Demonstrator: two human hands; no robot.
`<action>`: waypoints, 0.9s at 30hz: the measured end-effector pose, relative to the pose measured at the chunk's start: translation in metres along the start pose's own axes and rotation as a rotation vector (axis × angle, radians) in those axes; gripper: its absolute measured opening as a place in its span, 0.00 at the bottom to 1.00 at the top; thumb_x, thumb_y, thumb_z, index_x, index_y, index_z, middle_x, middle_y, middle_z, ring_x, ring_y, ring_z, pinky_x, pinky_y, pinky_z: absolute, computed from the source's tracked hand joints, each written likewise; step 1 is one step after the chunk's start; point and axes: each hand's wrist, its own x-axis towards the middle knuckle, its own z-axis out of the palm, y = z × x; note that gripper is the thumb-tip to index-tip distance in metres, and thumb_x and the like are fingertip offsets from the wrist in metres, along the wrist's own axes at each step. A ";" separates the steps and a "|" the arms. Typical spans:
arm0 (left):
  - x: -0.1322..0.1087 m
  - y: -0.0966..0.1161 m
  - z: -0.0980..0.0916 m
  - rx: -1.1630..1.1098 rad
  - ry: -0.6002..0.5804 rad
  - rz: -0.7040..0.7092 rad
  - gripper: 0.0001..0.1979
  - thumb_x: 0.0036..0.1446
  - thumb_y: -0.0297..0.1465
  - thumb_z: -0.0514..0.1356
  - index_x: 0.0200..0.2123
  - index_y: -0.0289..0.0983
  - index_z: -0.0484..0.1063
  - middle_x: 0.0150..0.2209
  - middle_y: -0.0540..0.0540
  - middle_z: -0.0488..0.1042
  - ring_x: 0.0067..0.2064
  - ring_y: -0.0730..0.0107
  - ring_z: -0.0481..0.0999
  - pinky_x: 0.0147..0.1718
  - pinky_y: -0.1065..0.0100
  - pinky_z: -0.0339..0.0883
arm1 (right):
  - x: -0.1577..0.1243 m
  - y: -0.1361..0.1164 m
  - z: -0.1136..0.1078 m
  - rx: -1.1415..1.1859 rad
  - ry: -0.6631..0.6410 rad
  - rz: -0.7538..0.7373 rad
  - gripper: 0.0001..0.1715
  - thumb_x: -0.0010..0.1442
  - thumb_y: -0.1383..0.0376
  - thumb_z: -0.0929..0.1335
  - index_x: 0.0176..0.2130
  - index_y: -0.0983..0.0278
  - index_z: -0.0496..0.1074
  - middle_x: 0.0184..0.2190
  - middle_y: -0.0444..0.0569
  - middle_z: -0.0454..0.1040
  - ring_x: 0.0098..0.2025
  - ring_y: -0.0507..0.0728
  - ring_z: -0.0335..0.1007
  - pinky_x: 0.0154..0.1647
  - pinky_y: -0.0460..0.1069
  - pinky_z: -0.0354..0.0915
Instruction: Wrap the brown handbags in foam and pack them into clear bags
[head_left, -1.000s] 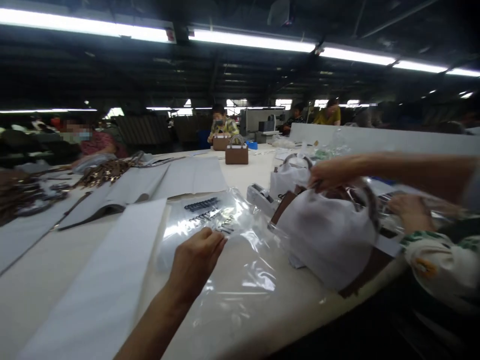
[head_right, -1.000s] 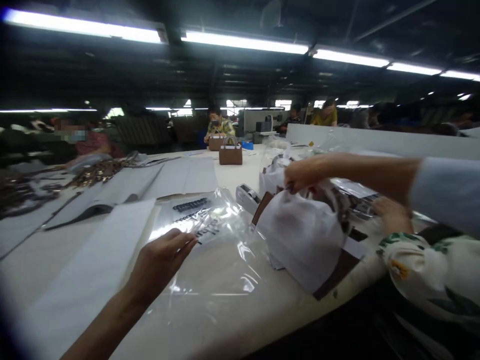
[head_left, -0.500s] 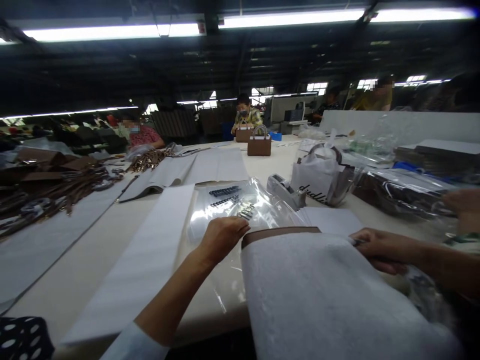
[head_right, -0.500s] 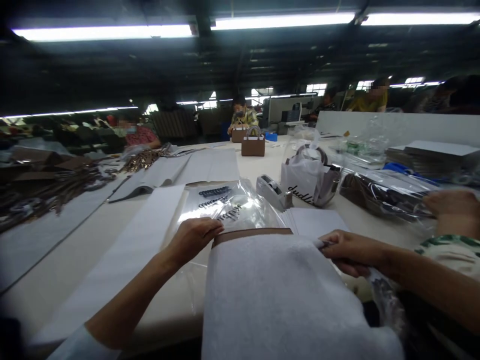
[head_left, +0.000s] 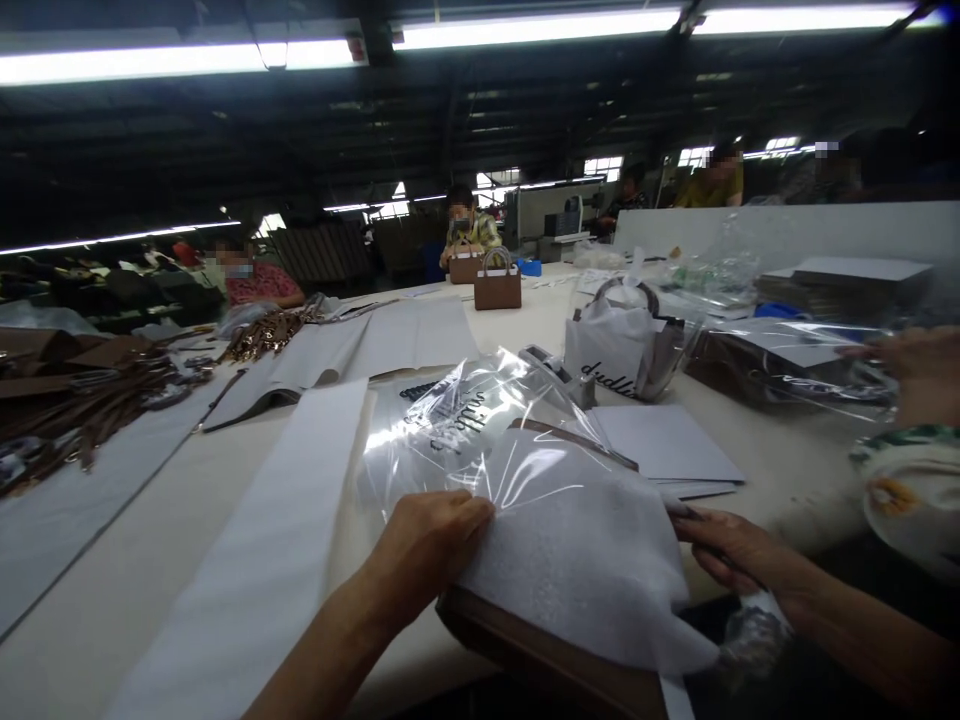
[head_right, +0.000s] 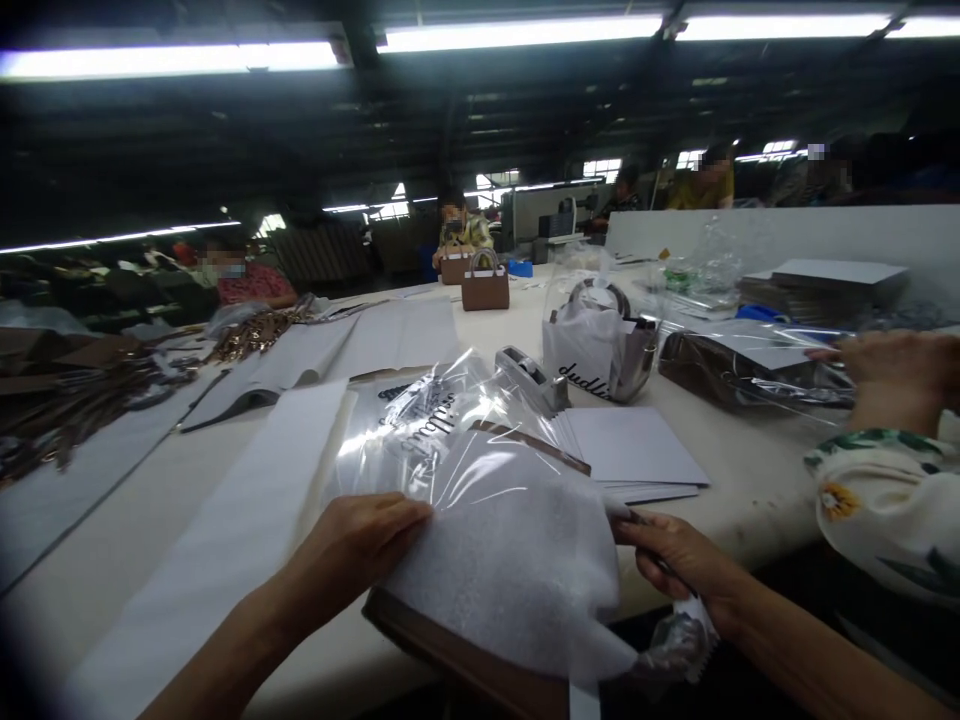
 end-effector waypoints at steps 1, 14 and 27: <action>-0.005 -0.003 0.003 0.036 0.002 0.005 0.12 0.57 0.24 0.49 0.39 0.41 0.69 0.25 0.53 0.70 0.26 0.75 0.69 0.24 0.74 0.60 | 0.002 0.002 -0.004 0.017 0.013 0.008 0.22 0.41 0.57 0.73 0.34 0.67 0.68 0.07 0.35 0.54 0.09 0.41 0.39 0.09 0.37 0.35; 0.008 0.013 -0.009 -0.083 0.166 -0.013 0.17 0.52 0.20 0.49 0.45 0.39 0.65 0.32 0.50 0.70 0.31 0.73 0.69 0.31 0.72 0.64 | 0.012 0.022 0.014 0.331 0.197 -0.022 0.16 0.45 0.60 0.70 0.34 0.65 0.66 0.08 0.35 0.52 0.08 0.41 0.40 0.08 0.36 0.36; 0.033 -0.048 0.054 -0.059 0.530 -0.925 0.08 0.53 0.29 0.50 0.32 0.38 0.68 0.30 0.49 0.69 0.28 0.70 0.68 0.26 0.70 0.57 | 0.024 0.035 0.040 0.555 0.094 0.025 0.23 0.39 0.58 0.73 0.26 0.62 0.57 0.09 0.32 0.49 0.08 0.41 0.39 0.06 0.36 0.39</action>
